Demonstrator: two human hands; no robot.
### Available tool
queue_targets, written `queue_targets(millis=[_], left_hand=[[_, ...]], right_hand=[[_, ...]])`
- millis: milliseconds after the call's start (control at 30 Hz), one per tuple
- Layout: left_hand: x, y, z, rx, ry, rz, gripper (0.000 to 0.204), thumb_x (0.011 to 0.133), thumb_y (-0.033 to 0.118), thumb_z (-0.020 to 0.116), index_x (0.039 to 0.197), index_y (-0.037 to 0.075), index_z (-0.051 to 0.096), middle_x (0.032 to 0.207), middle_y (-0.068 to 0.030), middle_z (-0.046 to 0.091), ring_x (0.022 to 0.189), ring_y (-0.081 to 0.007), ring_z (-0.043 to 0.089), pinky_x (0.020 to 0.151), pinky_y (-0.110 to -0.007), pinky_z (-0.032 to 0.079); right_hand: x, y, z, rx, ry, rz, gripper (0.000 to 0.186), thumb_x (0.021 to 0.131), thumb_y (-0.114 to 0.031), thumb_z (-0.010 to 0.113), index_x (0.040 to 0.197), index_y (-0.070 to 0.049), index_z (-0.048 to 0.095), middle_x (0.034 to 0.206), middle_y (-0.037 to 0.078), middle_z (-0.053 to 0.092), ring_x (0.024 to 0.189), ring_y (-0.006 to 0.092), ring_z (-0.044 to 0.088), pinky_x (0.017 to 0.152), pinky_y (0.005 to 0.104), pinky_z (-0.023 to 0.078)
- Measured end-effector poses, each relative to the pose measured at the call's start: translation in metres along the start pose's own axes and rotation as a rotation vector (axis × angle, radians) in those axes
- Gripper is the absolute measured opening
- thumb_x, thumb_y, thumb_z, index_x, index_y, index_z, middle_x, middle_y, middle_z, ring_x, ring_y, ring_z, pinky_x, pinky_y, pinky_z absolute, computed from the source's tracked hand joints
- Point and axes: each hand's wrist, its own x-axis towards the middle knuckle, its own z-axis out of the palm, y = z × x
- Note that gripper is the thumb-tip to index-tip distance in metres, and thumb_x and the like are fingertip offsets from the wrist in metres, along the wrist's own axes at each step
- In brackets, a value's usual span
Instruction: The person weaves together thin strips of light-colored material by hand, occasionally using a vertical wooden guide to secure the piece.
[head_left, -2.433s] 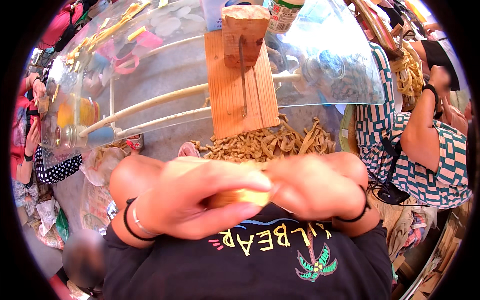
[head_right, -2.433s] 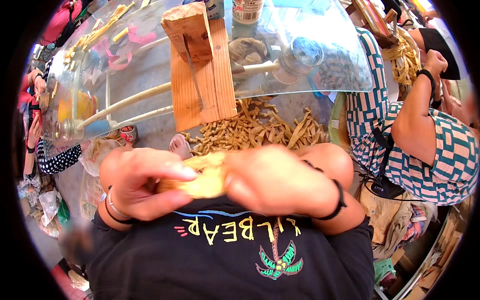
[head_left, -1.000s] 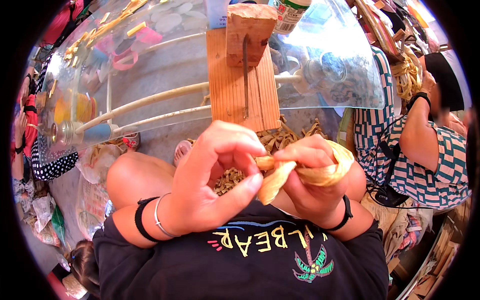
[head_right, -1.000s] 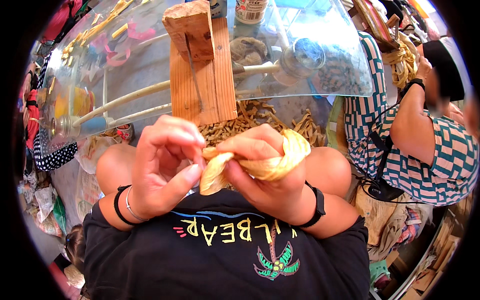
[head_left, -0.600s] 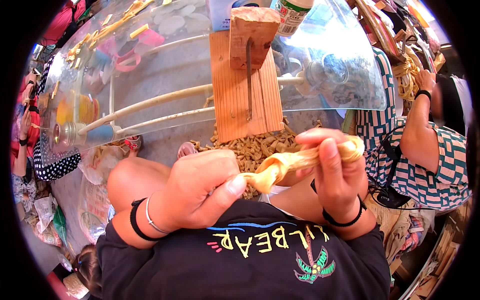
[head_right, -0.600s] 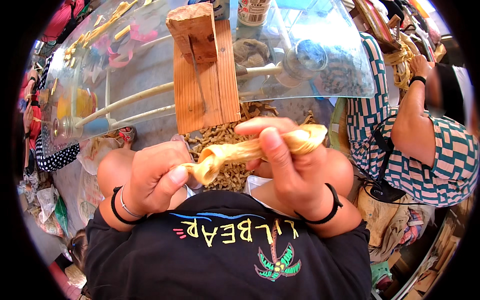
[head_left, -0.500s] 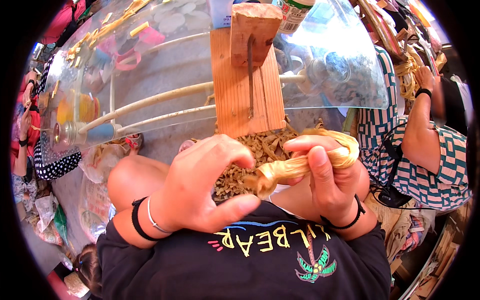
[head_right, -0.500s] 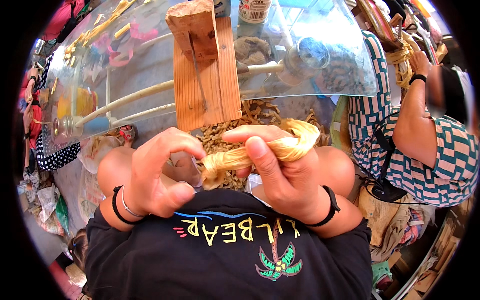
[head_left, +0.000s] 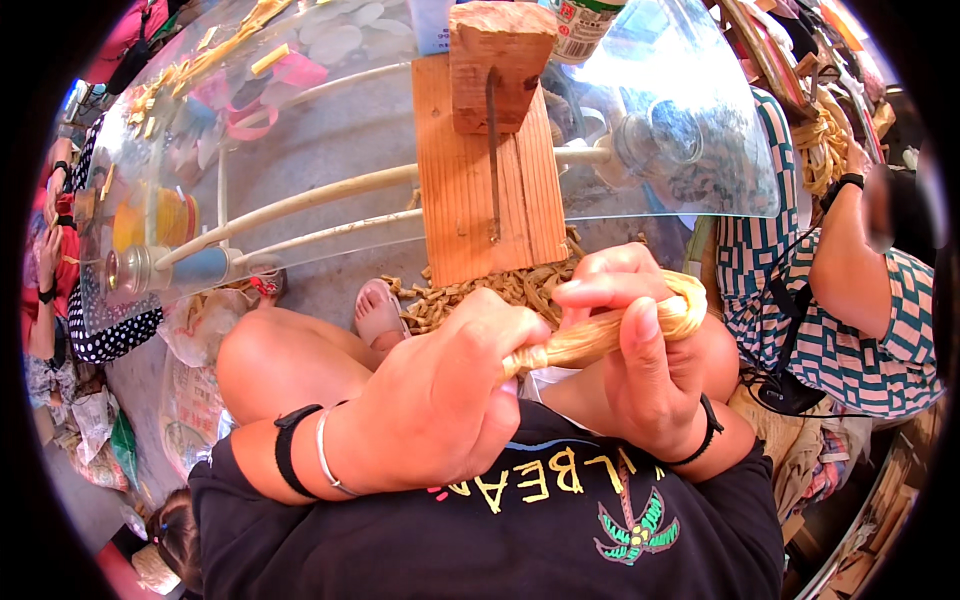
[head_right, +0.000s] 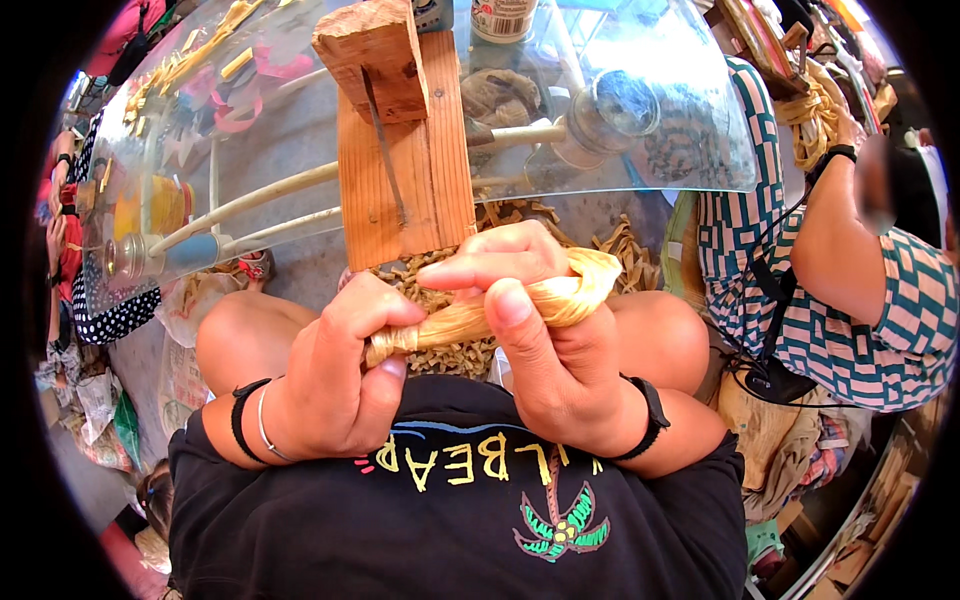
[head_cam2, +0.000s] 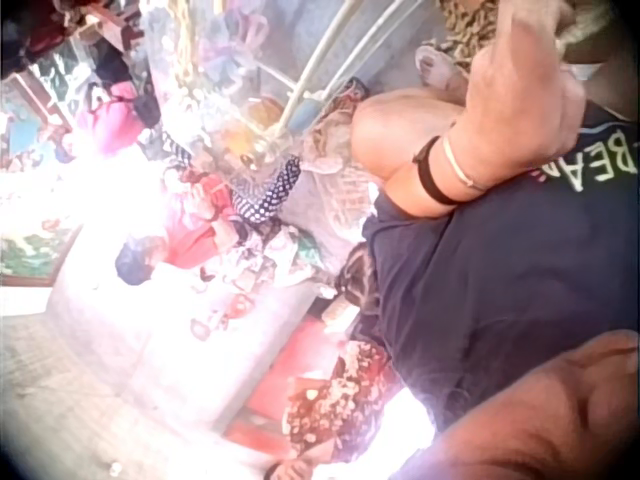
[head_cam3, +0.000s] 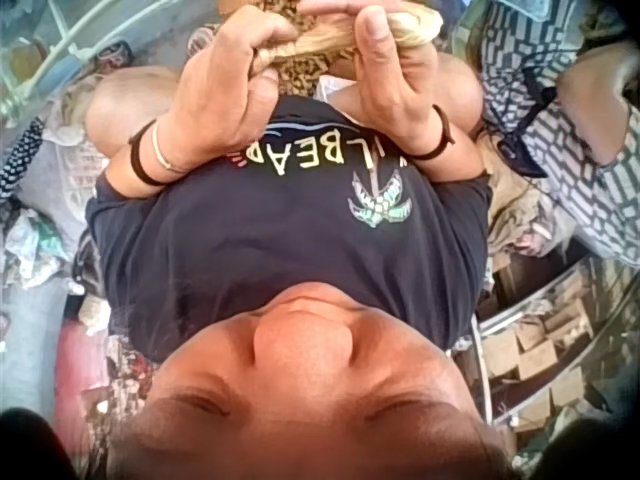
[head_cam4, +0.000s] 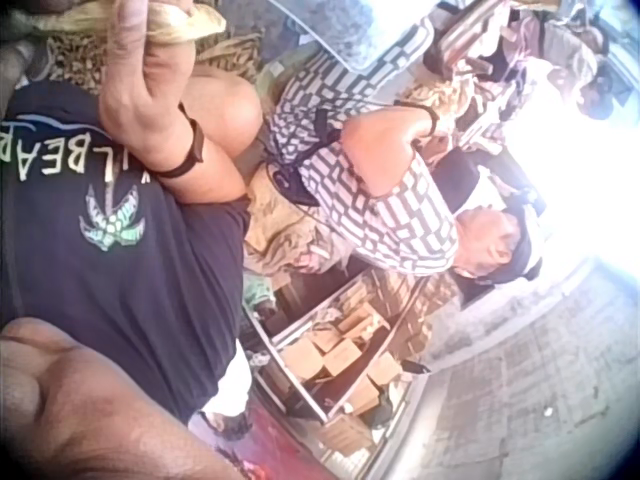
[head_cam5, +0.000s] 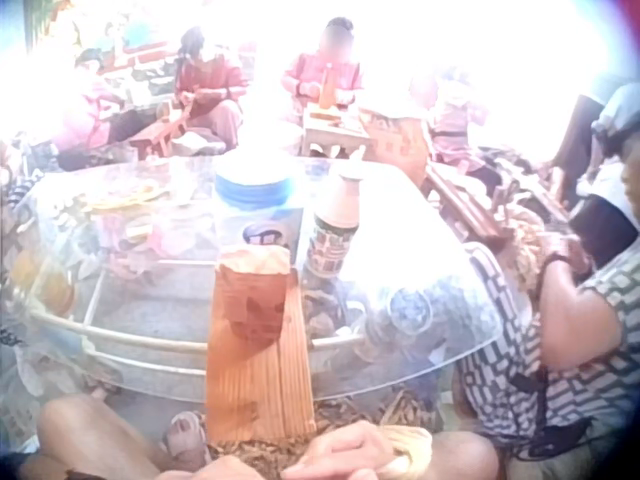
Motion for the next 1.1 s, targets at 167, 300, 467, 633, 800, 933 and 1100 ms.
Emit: queue_targets(millis=[167,300,467,633,800,933,1100], left_hand=[[-0.002,-0.006,0.003,-0.103,0.003,0.054,0.037,0.083,-0.007,0.060,0.118,-0.003,0.048,0.097,-0.0203,0.060,0.077,-0.0262,0.059,0.069,-0.034,0.049],[-0.001,-0.010,0.000,-0.123,0.008,0.122,0.032,0.084,-0.007,0.066,0.112,0.000,0.055,0.089,-0.0157,0.063,0.071,-0.0210,0.062,0.059,-0.027,0.049],[-0.011,-0.017,-0.013,-0.346,0.164,-0.009,0.024,0.081,-0.008,0.069,0.100,0.003,0.061,0.080,-0.0107,0.064,0.065,-0.0160,0.061,0.056,-0.027,0.048],[0.004,-0.017,-0.032,-0.324,0.061,0.107,0.031,0.080,-0.005,0.069,0.106,0.003,0.054,0.079,-0.0095,0.064,0.083,-0.0251,0.067,0.085,-0.042,0.051],[-0.007,-0.010,-0.019,-0.747,-0.002,-0.067,0.048,0.084,-0.005,0.060,0.123,0.002,0.033,0.074,-0.0056,0.051,0.072,-0.0192,0.063,0.079,-0.041,0.055],[-0.010,-0.009,-0.019,-0.687,-0.049,-0.162,0.054,0.081,-0.009,0.063,0.125,0.002,0.033,0.080,-0.0054,0.049,0.065,-0.0109,0.053,0.062,-0.027,0.049],[0.001,-0.017,-0.020,-0.379,-0.054,0.059,0.042,0.077,-0.007,0.071,0.114,0.002,0.054,0.084,-0.0074,0.056,0.066,-0.0163,0.055,0.057,-0.028,0.045]], right_hand=[[-0.004,0.000,0.004,0.627,0.016,0.274,0.037,0.108,-0.031,0.032,0.097,-0.003,0.054,0.093,0.013,0.058,0.072,0.0139,0.051,0.067,0.0250,0.046],[-0.001,-0.004,0.002,0.788,0.092,0.364,0.041,0.108,-0.035,0.029,0.078,-0.011,0.041,0.075,0.007,0.048,0.056,0.0115,0.040,0.057,0.0232,0.041],[0.004,-0.005,-0.010,0.727,0.302,0.294,0.041,0.108,-0.032,0.030,0.072,-0.014,0.035,0.065,0.002,0.040,0.053,0.0103,0.031,0.049,0.0233,0.032],[0.003,-0.010,-0.009,0.372,0.210,0.642,0.039,0.108,-0.031,0.037,0.084,-0.006,0.054,0.078,0.007,0.059,0.057,0.0117,0.051,0.054,0.0246,0.044],[0.014,-0.016,-0.017,-0.246,-0.761,0.614,0.050,0.100,-0.040,0.056,0.071,0.001,0.066,0.056,0.009,0.060,0.051,0.0215,0.059,0.052,0.0369,0.047],[0.012,-0.016,-0.011,-0.114,-0.278,0.428,0.037,0.088,-0.034,0.073,0.081,0.000,0.060,0.064,0.004,0.055,0.058,0.0106,0.056,0.054,0.0264,0.045],[0.010,-0.015,0.014,-0.121,-0.216,0.076,0.056,0.072,-0.028,0.090,0.112,-0.001,0.060,0.096,0.010,0.066,0.083,0.0162,0.069,0.074,0.0287,0.055]])
